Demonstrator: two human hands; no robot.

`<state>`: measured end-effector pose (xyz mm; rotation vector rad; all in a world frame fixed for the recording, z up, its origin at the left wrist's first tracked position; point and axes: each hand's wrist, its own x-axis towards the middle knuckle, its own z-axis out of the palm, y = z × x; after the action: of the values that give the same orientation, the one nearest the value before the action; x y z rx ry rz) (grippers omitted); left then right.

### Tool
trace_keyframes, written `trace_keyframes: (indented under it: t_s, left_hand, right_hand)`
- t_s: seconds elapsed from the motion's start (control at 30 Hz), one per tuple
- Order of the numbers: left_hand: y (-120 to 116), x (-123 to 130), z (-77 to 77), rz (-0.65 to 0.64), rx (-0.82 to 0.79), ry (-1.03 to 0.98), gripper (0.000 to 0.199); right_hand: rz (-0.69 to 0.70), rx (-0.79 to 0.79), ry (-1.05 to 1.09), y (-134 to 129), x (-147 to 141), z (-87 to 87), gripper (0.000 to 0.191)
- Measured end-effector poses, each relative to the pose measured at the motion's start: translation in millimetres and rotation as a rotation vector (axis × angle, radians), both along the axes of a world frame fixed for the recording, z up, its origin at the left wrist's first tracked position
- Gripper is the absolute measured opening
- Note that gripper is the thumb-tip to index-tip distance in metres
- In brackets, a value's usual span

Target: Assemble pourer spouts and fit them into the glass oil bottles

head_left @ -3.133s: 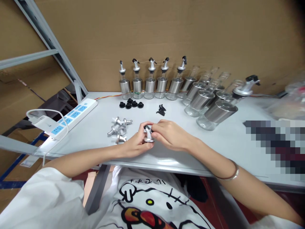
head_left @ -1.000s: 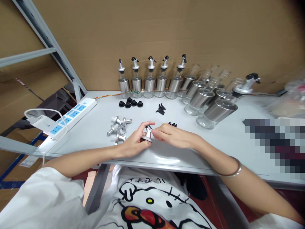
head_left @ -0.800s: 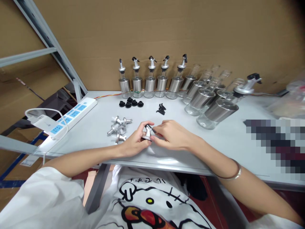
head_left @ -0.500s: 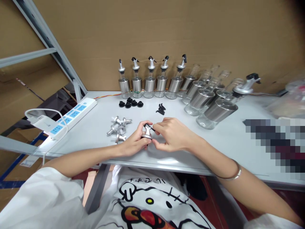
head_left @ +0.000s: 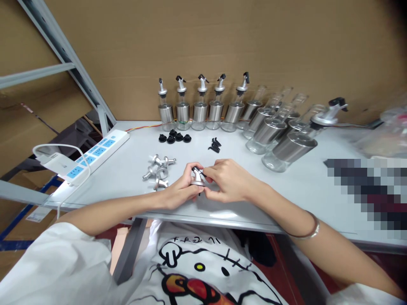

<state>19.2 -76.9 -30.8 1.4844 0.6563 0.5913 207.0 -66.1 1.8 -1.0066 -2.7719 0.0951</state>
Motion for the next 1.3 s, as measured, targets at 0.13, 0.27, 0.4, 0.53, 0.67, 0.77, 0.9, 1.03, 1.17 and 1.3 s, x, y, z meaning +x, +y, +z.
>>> trace_keyframes:
  t_s: [0.13, 0.27, 0.4, 0.53, 0.67, 0.77, 0.9, 1.03, 1.17, 1.3]
  left_hand:
    - [0, 1, 0.9, -0.017, -0.029, -0.046, 0.044]
    - [0, 1, 0.9, -0.021, -0.022, -0.033, 0.042]
    - [2, 0, -2.3, 0.010, 0.044, 0.014, 0.051]
    - [5, 0, -5.6, 0.021, 0.054, 0.027, 0.058]
    - [6, 1, -6.6, 0.001, 0.005, -0.034, 0.062]
    - [7, 1, -6.9, 0.036, -0.002, -0.088, 0.064]
    - [9, 0, -8.2, 0.063, -0.031, -0.176, 0.049]
    - [10, 1, -6.9, 0.112, -0.029, -0.207, 0.038]
    - [9, 3, -4.9, 0.137, -0.019, -0.185, 0.040]
    - [10, 4, -6.1, 0.150, -0.042, -0.167, 0.044]
  right_hand:
    - [0.003, 0.026, -0.021, 0, 0, -0.7, 0.028]
    - [0.005, 0.042, -0.030, -1, -1, -1.7, 0.028]
    - [0.067, 0.030, -0.042, -3, -4, -2.4, 0.022]
    - [0.085, 0.037, 0.003, -4, -4, -3.1, 0.022]
    - [0.085, 0.021, 0.076, -1, -1, -3.6, 0.024]
    - [0.079, 0.025, 0.144, 0, 1, -2.3, 0.025]
    - [0.098, 0.033, 0.242, 0, 4, 1.4, 0.020]
    - [0.128, 0.029, 0.288, 1, 7, 3.2, 0.017]
    - [0.131, 0.060, 0.297, 2, 8, 2.6, 0.014]
    - [0.125, 0.061, 0.300, 2, 9, 3.9, 0.013]
